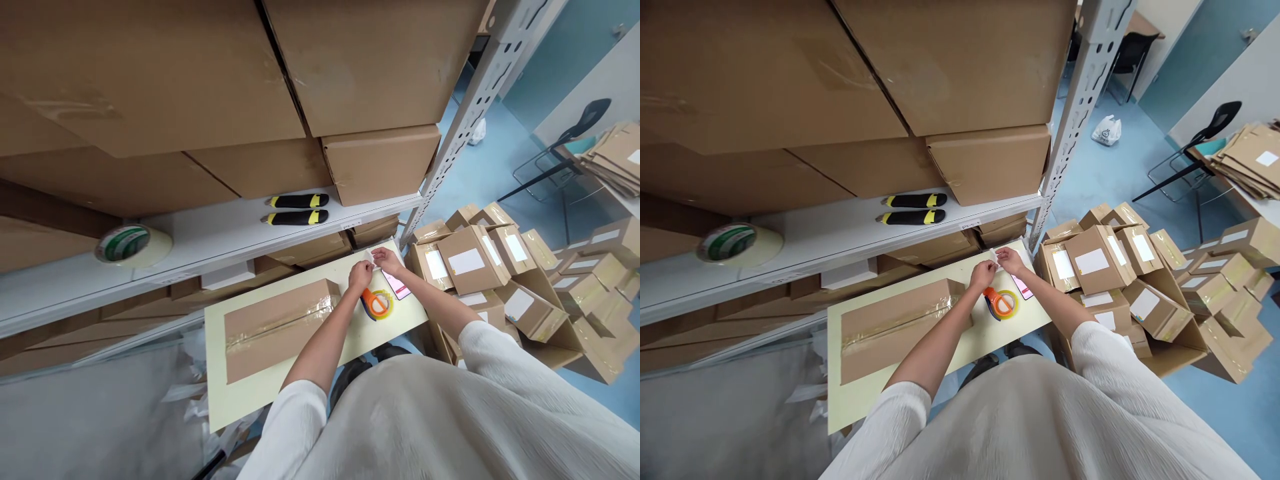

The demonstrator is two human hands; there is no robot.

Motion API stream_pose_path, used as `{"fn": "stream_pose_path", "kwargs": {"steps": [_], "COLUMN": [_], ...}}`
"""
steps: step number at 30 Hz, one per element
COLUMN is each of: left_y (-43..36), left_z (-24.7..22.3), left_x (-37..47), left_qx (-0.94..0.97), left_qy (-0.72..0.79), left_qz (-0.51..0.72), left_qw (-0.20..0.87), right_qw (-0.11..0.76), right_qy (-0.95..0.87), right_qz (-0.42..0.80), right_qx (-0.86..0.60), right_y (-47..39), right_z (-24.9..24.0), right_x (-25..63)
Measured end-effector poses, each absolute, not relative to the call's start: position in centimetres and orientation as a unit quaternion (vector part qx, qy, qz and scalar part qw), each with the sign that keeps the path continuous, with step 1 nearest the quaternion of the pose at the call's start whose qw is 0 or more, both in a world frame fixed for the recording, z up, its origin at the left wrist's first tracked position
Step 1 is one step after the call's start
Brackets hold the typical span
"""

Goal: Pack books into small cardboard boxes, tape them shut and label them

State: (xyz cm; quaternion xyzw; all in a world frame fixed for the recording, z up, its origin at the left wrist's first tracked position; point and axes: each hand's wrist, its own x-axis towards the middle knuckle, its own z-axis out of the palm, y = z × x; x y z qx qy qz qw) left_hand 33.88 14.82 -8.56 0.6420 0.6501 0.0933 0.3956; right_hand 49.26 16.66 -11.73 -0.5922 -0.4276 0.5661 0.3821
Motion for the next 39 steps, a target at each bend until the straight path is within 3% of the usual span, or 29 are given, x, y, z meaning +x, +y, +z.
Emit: {"fn": "stream_pose_path", "kwargs": {"steps": [12,28,39], "left_y": [14.2,14.3,14.3], "left_z": [-8.3,-8.7,-9.1], "left_x": [34.7,34.3,34.0], "left_qx": [0.632,0.624,0.613], "left_qy": [0.649,0.651,0.645], "left_qz": [0.108,0.131,0.164], "left_qw": [0.409,0.411,0.426], "right_qw": [0.293,0.334,0.359], "right_qy": [-0.505,-0.441,-0.419], "right_qz": [0.459,0.587,0.577], "right_qx": [-0.67,-0.591,-0.602], "right_y": [17.6,17.2,17.1], "right_z": [-11.9,-12.0,-11.2], "right_x": [49.3,49.7,49.8]}}
